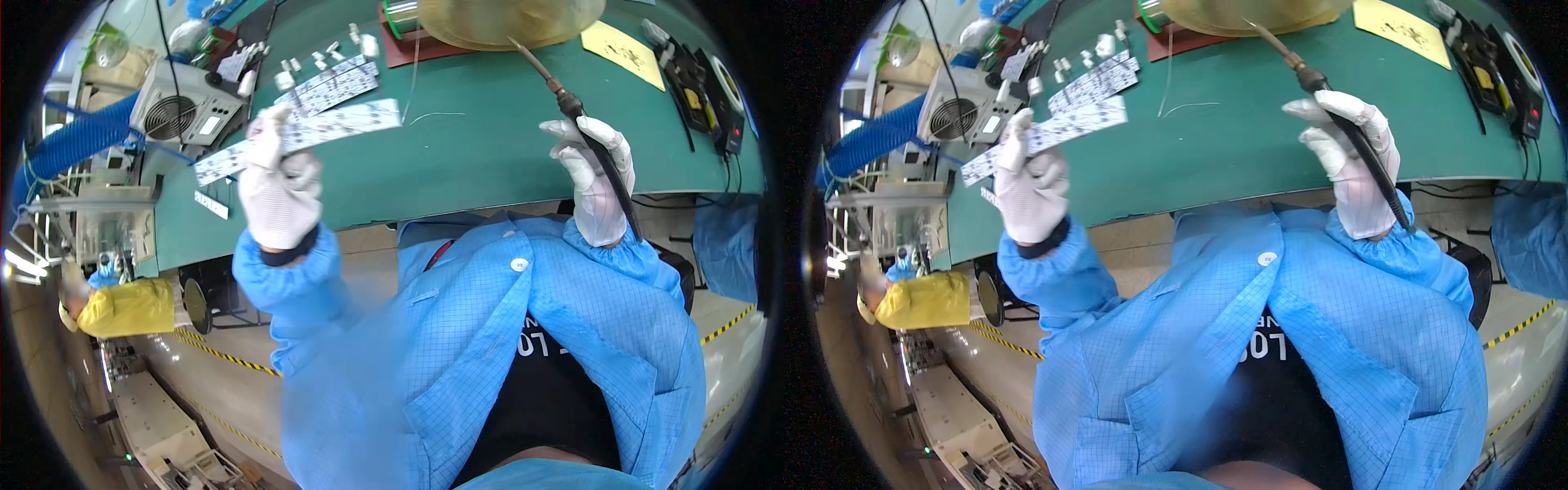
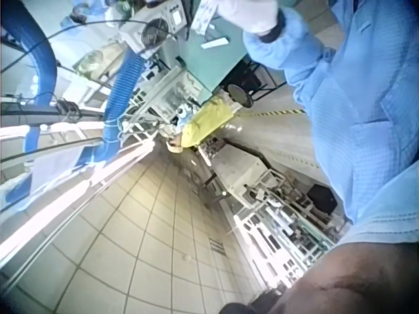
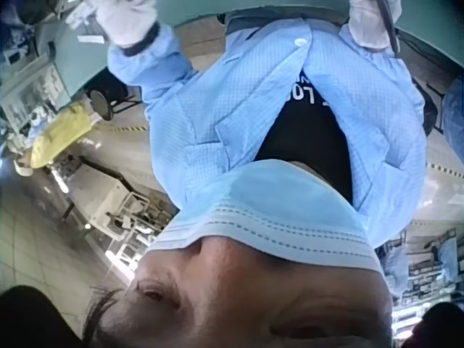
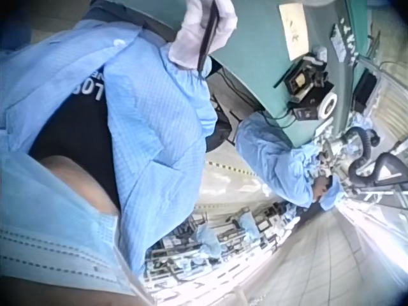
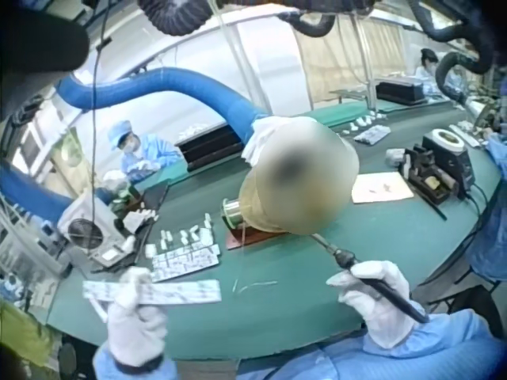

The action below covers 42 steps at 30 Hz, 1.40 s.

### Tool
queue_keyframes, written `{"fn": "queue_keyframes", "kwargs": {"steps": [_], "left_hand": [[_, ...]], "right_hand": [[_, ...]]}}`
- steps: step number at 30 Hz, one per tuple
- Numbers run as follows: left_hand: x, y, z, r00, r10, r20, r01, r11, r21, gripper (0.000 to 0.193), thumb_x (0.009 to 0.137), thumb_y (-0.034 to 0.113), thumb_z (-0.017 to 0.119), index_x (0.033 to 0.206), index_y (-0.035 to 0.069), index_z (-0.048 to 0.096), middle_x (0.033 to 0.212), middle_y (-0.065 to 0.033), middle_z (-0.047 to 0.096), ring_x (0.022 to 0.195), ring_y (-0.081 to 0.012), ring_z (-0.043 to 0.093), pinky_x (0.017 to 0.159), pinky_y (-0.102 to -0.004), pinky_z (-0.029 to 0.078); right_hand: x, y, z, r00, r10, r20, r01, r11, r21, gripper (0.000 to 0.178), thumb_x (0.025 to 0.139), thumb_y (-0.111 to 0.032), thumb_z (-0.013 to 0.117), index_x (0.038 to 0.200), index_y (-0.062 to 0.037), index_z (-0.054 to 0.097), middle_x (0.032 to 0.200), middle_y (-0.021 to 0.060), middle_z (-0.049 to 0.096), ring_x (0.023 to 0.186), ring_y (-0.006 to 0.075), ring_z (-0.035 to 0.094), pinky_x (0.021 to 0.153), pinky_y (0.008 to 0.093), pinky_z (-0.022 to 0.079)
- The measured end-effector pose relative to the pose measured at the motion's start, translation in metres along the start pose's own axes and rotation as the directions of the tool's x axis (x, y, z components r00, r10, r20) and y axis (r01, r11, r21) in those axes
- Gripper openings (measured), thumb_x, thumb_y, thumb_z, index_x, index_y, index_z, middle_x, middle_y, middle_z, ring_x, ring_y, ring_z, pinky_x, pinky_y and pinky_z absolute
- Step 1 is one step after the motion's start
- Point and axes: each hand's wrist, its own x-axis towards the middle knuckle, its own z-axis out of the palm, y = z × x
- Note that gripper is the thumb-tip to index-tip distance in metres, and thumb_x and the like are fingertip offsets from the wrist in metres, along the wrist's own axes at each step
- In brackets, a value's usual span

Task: Soldering components onto a printed circuit board at an assembly station.

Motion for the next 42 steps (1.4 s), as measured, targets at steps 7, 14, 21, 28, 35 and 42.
{"fn": "queue_keyframes", "kwargs": {"steps": [7, 14, 21, 28, 35, 42], "left_hand": [[-0.042, -0.032, 0.045, 0.999, -0.027, -0.044, 0.018, 0.983, -0.185, 0.019, 0.094, 0.016, 0.054, 0.110, 0.007, 0.056, 0.086, 0.0029, 0.049, 0.057, -0.0028, 0.037, 0.042, -0.0147, 0.030], [-0.061, -0.044, 0.040, 0.984, 0.181, -0.004, -0.169, 0.928, 0.333, 0.026, 0.093, 0.028, 0.054, 0.114, 0.011, 0.053, 0.104, -0.0045, 0.051, 0.078, -0.0122, 0.048, 0.056, -0.0230, 0.040], [-0.055, -0.040, 0.041, 0.951, 0.175, 0.254, -0.205, 0.974, 0.095, 0.037, 0.092, 0.037, 0.054, 0.114, 0.009, 0.053, 0.113, -0.0090, 0.051, 0.104, -0.0254, 0.053, 0.078, -0.0363, 0.049], [-0.052, -0.043, 0.042, 0.940, 0.220, 0.259, -0.246, 0.967, 0.071, 0.041, 0.089, 0.040, 0.058, 0.112, 0.006, 0.053, 0.106, -0.0084, 0.050, 0.106, -0.0269, 0.052, 0.084, -0.0420, 0.050], [-0.047, -0.034, 0.029, 0.918, 0.139, 0.372, -0.246, 0.935, 0.256, 0.087, 0.064, 0.064, 0.071, 0.124, 0.005, 0.049, 0.116, -0.0103, 0.051, 0.104, -0.0253, 0.053, 0.079, -0.0346, 0.046], [-0.054, -0.023, 0.009, 0.973, 0.159, 0.165, -0.217, 0.873, 0.437, 0.104, 0.055, 0.060, 0.080, 0.131, 0.000, 0.041, 0.112, -0.0136, 0.053, 0.088, -0.0213, 0.057, 0.071, -0.0306, 0.047]], "right_hand": [[0.033, -0.009, 0.046, 0.815, -0.478, 0.327, 0.429, 0.878, 0.213, 0.057, 0.075, -0.004, 0.073, 0.124, -0.0156, 0.047, 0.113, 0.0276, 0.059, 0.107, 0.0351, 0.059, 0.077, 0.0372, 0.054], [0.032, -0.007, 0.071, 0.882, -0.362, 0.301, 0.307, 0.927, 0.215, 0.037, 0.073, -0.002, 0.073, 0.108, -0.0017, 0.059, 0.106, 0.0137, 0.066, 0.092, 0.0235, 0.065, 0.082, 0.0332, 0.053], [0.033, -0.013, 0.077, 0.911, -0.342, 0.231, 0.221, 0.877, 0.426, 0.036, 0.075, 0.000, 0.070, 0.109, 0.0002, 0.058, 0.108, 0.0175, 0.064, 0.106, 0.0277, 0.062, 0.088, 0.0366, 0.052], [0.033, -0.014, 0.062, 0.840, -0.344, 0.419, 0.257, 0.933, 0.252, 0.049, 0.080, 0.006, 0.061, 0.123, -0.0099, 0.043, 0.118, 0.0233, 0.057, 0.111, 0.0397, 0.055, 0.092, 0.0524, 0.050], [0.036, -0.012, 0.064, 0.838, -0.409, 0.361, 0.300, 0.898, 0.323, 0.049, 0.079, 0.007, 0.061, 0.121, -0.0091, 0.043, 0.116, 0.0230, 0.058, 0.107, 0.0389, 0.058, 0.090, 0.0508, 0.051], [0.036, -0.008, 0.063, 0.872, -0.465, 0.150, 0.386, 0.843, 0.374, 0.040, 0.079, 0.005, 0.063, 0.116, -0.0001, 0.050, 0.110, 0.0225, 0.061, 0.105, 0.0335, 0.061, 0.090, 0.0448, 0.052]]}}
